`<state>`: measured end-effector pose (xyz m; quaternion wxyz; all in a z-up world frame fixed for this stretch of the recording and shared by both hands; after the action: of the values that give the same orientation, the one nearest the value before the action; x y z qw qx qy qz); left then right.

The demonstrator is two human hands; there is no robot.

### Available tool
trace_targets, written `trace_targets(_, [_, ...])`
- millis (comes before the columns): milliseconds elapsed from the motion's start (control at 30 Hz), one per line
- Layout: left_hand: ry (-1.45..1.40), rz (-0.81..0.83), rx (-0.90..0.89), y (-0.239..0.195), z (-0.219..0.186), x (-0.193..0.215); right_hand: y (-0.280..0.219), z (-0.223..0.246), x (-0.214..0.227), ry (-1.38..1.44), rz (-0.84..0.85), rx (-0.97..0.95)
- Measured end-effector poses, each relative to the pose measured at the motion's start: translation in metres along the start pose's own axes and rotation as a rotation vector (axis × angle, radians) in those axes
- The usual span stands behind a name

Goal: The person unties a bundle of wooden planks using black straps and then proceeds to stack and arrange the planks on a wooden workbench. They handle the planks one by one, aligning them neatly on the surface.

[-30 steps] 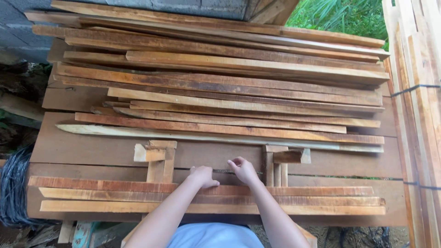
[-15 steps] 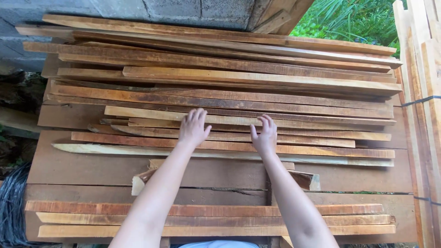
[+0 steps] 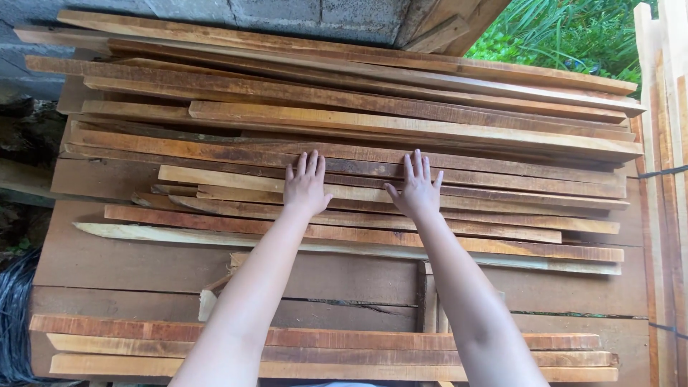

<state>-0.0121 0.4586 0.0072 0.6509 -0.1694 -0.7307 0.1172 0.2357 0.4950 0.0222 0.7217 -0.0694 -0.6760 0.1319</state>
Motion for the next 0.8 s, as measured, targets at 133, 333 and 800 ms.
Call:
trace_targets(133, [-0.001,-0.050,-0.002,0.005,0.005,-0.003,0.010,-0.006,-0.006,0.061,-0.100,0.031])
trace_targets(333, [-0.043,-0.114,-0.013,0.016,0.011,-0.005,0.065,-0.043,0.024,0.102,-0.428,0.013])
trace_targets(800, [-0.151,-0.402,-0.018,0.050,0.031,-0.015,0.138,-0.102,-0.002,-0.259,-0.416,0.190])
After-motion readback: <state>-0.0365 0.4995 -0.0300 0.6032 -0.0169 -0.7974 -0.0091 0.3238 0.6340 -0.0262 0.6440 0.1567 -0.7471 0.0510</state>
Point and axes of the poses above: each hand's wrist, its own y-axis towards the middle knuckle, its own x-axis out of the back of the hand, z = x × y, the point moved 8 cm from there along y, towards the middle knuckle, and after that the axes turned 2 degrees about -x, right-handed, at the moved point
